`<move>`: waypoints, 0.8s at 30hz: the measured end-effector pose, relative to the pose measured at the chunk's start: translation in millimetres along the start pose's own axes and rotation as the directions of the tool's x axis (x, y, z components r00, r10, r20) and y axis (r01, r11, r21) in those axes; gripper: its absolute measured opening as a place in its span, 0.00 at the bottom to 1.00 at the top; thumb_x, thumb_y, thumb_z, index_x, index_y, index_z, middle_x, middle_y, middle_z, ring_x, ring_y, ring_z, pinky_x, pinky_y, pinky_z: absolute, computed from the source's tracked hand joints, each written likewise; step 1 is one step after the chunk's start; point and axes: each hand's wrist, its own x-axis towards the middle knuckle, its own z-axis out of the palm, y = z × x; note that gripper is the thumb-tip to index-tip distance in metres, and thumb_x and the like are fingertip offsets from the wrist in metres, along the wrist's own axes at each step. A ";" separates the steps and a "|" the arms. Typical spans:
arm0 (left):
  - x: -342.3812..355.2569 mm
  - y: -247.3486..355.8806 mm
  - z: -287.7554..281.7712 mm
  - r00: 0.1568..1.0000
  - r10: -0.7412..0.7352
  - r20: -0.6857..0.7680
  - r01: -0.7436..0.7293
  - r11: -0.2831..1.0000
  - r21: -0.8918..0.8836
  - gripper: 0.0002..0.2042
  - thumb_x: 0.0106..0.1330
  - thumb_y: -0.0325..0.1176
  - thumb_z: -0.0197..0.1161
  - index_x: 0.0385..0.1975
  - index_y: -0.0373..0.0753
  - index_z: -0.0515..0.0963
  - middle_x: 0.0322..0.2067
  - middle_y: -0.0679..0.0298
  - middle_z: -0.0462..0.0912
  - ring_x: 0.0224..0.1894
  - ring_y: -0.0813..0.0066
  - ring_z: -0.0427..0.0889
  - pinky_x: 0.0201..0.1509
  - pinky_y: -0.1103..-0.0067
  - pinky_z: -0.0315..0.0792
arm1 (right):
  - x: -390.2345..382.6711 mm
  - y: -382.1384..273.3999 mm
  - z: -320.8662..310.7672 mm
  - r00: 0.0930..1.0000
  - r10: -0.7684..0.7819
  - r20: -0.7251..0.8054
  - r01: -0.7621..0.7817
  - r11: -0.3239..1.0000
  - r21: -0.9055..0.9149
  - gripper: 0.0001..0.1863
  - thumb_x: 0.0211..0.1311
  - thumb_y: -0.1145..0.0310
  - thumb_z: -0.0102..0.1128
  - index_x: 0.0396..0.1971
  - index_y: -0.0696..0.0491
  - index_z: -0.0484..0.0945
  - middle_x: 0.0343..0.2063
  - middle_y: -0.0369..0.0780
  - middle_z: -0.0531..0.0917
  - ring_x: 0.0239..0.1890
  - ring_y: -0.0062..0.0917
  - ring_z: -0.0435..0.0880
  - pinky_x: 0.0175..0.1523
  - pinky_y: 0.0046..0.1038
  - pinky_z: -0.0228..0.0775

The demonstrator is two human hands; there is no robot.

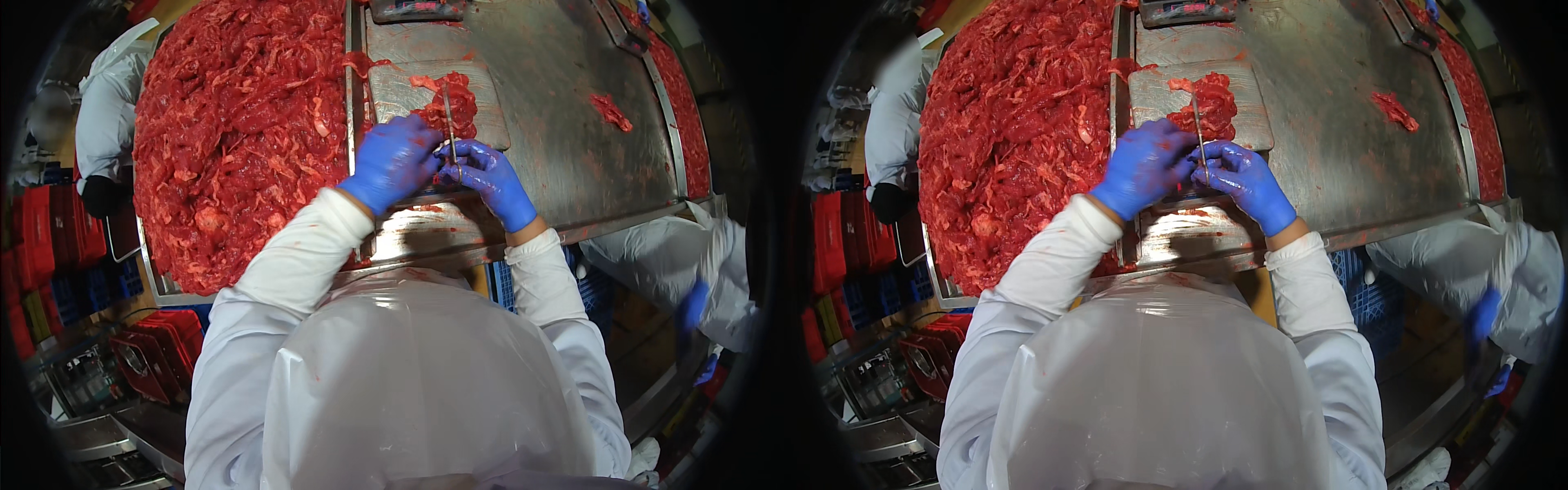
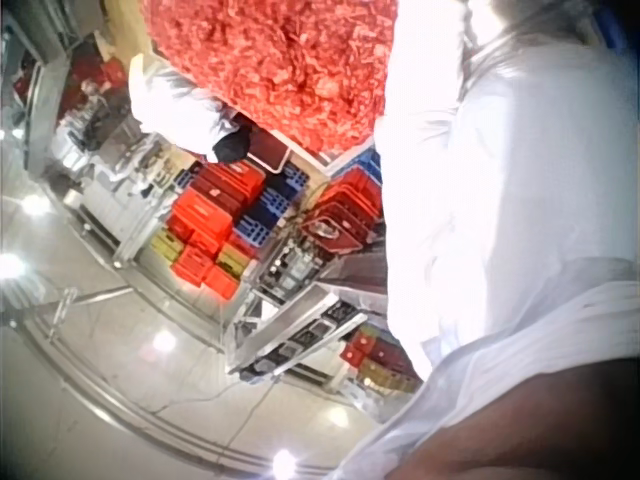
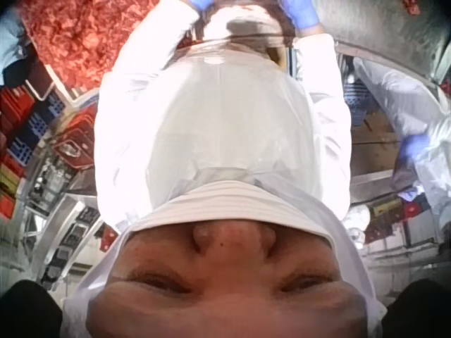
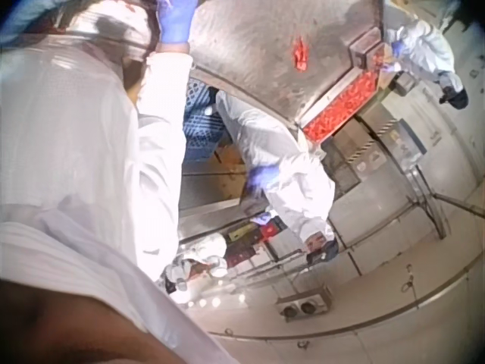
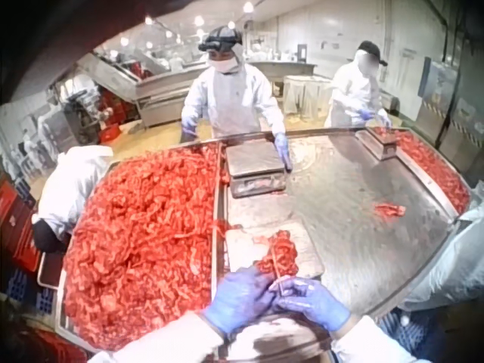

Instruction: The person repeatedly picks up pieces of raw red meat from a large pile, places them on a digital scale, and uses a knife to trim and cut the meat into smaller portions. The trimmed pieces are then moved aside on the stainless steel table.

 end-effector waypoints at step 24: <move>-124.2 -79.0 -4.1 0.918 -0.396 0.032 0.396 0.918 -0.010 0.07 0.60 0.30 0.66 0.38 0.40 0.83 0.38 0.54 0.82 0.44 0.51 0.84 0.49 0.62 0.79 | -5.0 21.7 21.8 0.889 0.344 0.303 -0.103 0.793 -0.600 0.15 0.63 0.69 0.70 0.48 0.58 0.85 0.35 0.40 0.88 0.36 0.21 0.86 0.45 0.26 0.79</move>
